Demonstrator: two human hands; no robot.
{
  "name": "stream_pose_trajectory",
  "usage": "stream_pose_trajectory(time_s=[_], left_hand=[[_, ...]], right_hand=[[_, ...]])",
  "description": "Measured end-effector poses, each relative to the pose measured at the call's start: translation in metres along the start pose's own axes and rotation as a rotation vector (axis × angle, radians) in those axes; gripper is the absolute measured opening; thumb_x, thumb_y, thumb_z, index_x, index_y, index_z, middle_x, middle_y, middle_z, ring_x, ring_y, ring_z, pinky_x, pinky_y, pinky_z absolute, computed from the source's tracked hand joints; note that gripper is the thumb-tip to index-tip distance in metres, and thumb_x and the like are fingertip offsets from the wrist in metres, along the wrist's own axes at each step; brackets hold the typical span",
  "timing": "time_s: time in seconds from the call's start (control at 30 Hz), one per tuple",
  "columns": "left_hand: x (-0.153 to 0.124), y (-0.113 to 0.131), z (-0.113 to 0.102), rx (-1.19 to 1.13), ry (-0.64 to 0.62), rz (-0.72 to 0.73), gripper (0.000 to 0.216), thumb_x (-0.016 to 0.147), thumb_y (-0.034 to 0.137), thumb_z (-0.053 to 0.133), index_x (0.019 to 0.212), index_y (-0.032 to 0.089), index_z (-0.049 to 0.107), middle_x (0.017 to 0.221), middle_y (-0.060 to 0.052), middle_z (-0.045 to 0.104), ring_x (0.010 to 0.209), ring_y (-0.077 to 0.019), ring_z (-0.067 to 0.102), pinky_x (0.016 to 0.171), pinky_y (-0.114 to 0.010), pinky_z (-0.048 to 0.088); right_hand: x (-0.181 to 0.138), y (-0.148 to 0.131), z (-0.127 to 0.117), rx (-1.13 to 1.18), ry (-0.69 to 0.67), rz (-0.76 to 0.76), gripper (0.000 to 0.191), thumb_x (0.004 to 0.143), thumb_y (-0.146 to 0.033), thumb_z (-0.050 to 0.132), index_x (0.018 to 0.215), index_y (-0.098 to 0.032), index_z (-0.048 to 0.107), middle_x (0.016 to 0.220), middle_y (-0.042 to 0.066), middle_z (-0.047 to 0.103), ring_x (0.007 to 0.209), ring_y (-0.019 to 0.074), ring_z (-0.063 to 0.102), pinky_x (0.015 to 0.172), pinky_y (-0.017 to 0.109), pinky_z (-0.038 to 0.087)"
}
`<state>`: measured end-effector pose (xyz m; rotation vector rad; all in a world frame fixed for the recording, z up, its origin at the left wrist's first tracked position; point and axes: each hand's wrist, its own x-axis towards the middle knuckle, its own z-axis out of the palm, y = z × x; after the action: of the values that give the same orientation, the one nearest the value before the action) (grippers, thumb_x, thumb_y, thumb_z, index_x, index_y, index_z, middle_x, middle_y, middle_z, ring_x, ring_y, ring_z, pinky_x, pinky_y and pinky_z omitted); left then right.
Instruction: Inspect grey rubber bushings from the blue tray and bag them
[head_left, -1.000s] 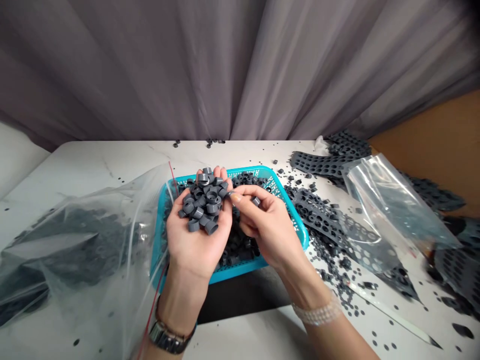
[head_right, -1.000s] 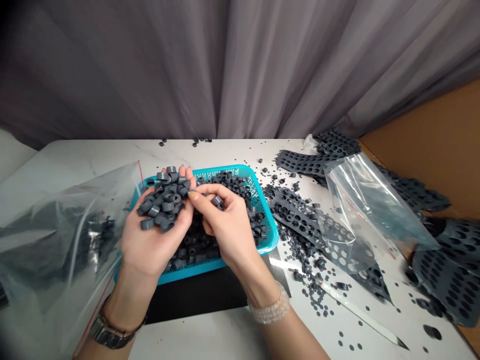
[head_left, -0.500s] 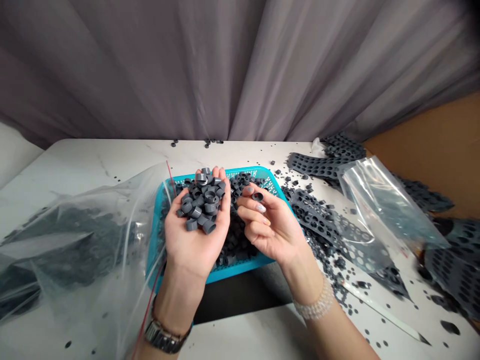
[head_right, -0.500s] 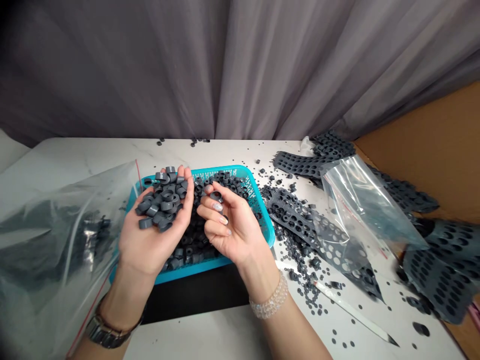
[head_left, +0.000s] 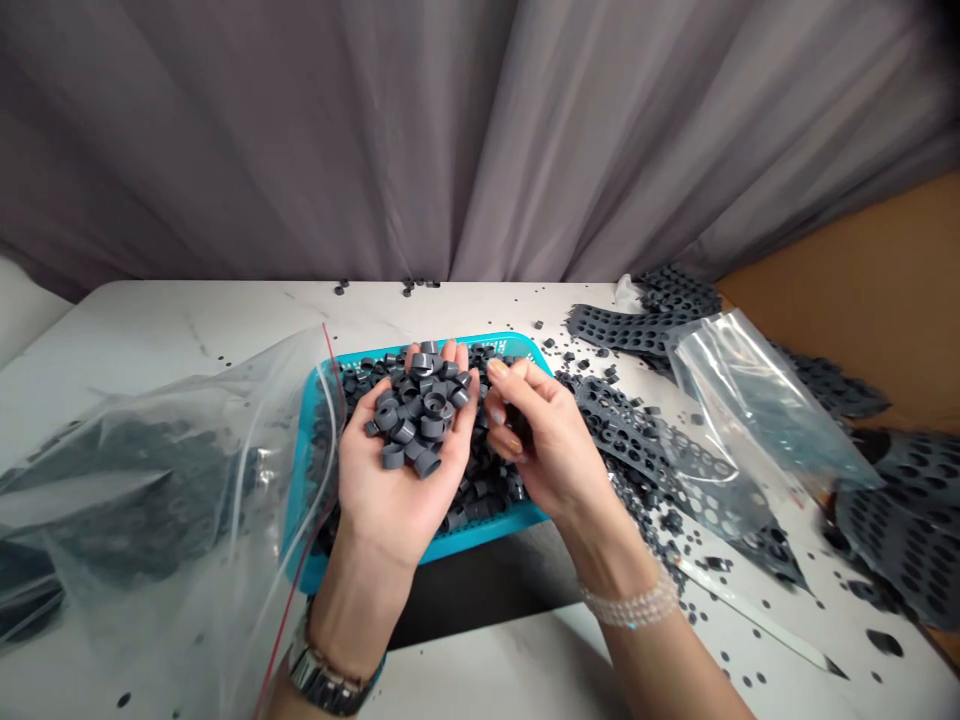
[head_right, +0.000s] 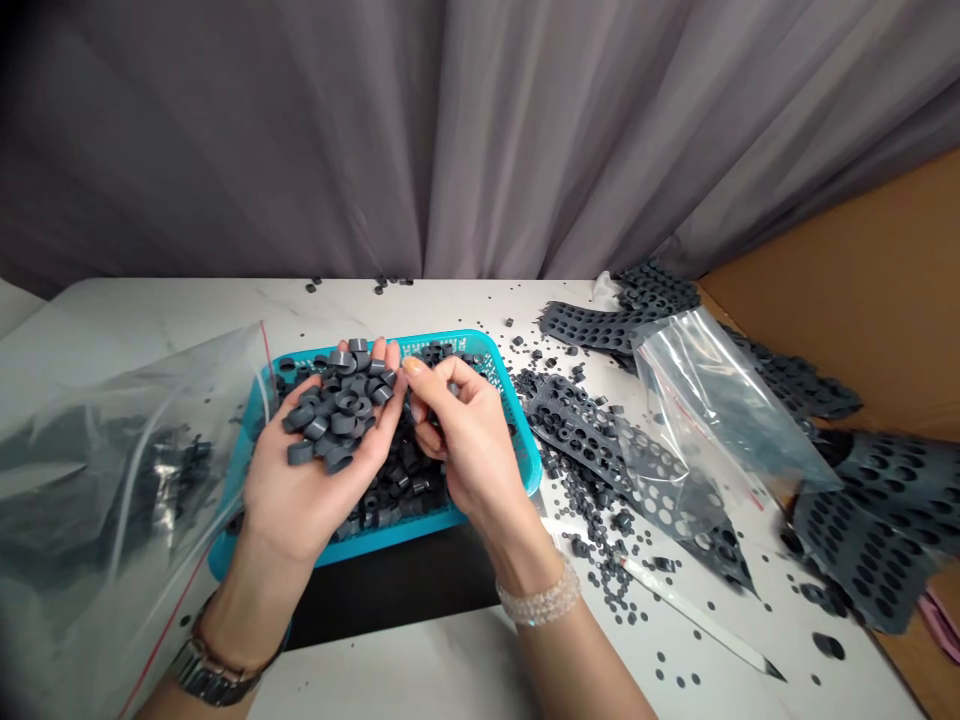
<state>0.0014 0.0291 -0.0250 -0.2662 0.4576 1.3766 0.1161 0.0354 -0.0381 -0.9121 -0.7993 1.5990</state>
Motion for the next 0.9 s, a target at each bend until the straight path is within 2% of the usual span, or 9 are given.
stream_pose_trajectory(time_s=[0.1, 0.2, 0.27, 0.5, 0.6, 0.7, 0.8, 0.9], left_hand=[[-0.001, -0.001, 0.002, 0.044, 0.017, -0.024, 0.038, 0.09, 0.025, 0.034, 0.118, 0.018, 0.059, 0.117, -0.01, 0.066, 0.116, -0.0234, 0.058, 0.093, -0.038, 0.051], [-0.001, -0.002, 0.005, 0.074, 0.051, -0.034, 0.038, 0.091, 0.024, 0.033, 0.117, 0.019, 0.06, 0.117, -0.008, 0.066, 0.115, -0.0223, 0.058, 0.097, -0.039, 0.047], [-0.001, -0.003, 0.005, 0.076, 0.056, -0.036, 0.039, 0.091, 0.024, 0.033, 0.117, 0.019, 0.061, 0.117, -0.009, 0.067, 0.115, -0.0224, 0.059, 0.098, -0.04, 0.047], [-0.001, -0.005, 0.001, 0.05, 0.036, -0.076, 0.039, 0.091, 0.027, 0.033, 0.116, 0.019, 0.061, 0.118, -0.009, 0.066, 0.113, -0.024, 0.06, 0.091, -0.039, 0.052], [0.0, -0.007, 0.0, -0.017, 0.049, -0.089, 0.04, 0.09, 0.025, 0.033, 0.119, 0.016, 0.059, 0.117, -0.011, 0.066, 0.113, -0.024, 0.06, 0.088, -0.036, 0.055], [0.002, -0.008, -0.001, -0.077, 0.063, -0.091, 0.04, 0.089, 0.023, 0.035, 0.122, 0.013, 0.057, 0.118, -0.013, 0.065, 0.114, -0.0249, 0.058, 0.086, -0.034, 0.056], [0.004, -0.005, -0.004, -0.093, 0.047, -0.068, 0.041, 0.089, 0.022, 0.036, 0.124, 0.014, 0.056, 0.119, -0.014, 0.065, 0.117, -0.0254, 0.057, 0.086, -0.034, 0.056], [0.006, -0.001, -0.006, -0.095, 0.041, -0.029, 0.041, 0.088, 0.02, 0.036, 0.124, 0.014, 0.055, 0.12, -0.014, 0.064, 0.118, -0.0259, 0.055, 0.088, -0.035, 0.056]], right_hand=[[-0.001, 0.004, 0.002, -0.144, 0.042, -0.057, 0.024, 0.077, -0.036, 0.067, 0.073, -0.02, 0.05, 0.051, -0.01, 0.036, 0.038, 0.0018, 0.024, 0.036, 0.017, 0.018], [-0.001, 0.004, 0.001, -0.278, 0.105, -0.106, 0.022, 0.074, -0.036, 0.071, 0.081, -0.02, 0.056, 0.053, -0.009, 0.038, 0.041, 0.0024, 0.027, 0.037, 0.017, 0.02], [0.0, 0.003, 0.0, -0.275, 0.103, -0.095, 0.022, 0.074, -0.036, 0.07, 0.081, -0.019, 0.058, 0.053, -0.009, 0.037, 0.041, 0.0025, 0.026, 0.036, 0.017, 0.019], [0.006, 0.002, -0.007, 0.19, -0.051, 0.124, 0.021, 0.082, -0.028, 0.062, 0.068, -0.017, 0.05, 0.054, -0.01, 0.028, 0.042, 0.0019, 0.011, 0.035, 0.014, 0.01], [0.009, 0.005, -0.009, 0.426, -0.105, 0.203, 0.027, 0.084, -0.027, 0.056, 0.063, -0.016, 0.045, 0.053, -0.009, 0.029, 0.041, 0.0021, 0.013, 0.034, 0.014, 0.014], [0.012, 0.009, -0.011, 0.63, -0.15, 0.259, 0.023, 0.086, -0.028, 0.046, 0.066, -0.016, 0.047, 0.053, -0.008, 0.032, 0.039, 0.003, 0.016, 0.033, 0.014, 0.019], [0.013, 0.012, -0.015, 0.725, -0.173, 0.293, 0.017, 0.085, -0.026, 0.041, 0.073, -0.016, 0.049, 0.054, -0.007, 0.034, 0.039, 0.0037, 0.02, 0.033, 0.014, 0.02], [0.013, 0.013, -0.017, 0.749, -0.194, 0.312, 0.015, 0.083, -0.022, 0.04, 0.072, -0.017, 0.048, 0.055, -0.007, 0.034, 0.04, 0.0041, 0.022, 0.033, 0.014, 0.02]])
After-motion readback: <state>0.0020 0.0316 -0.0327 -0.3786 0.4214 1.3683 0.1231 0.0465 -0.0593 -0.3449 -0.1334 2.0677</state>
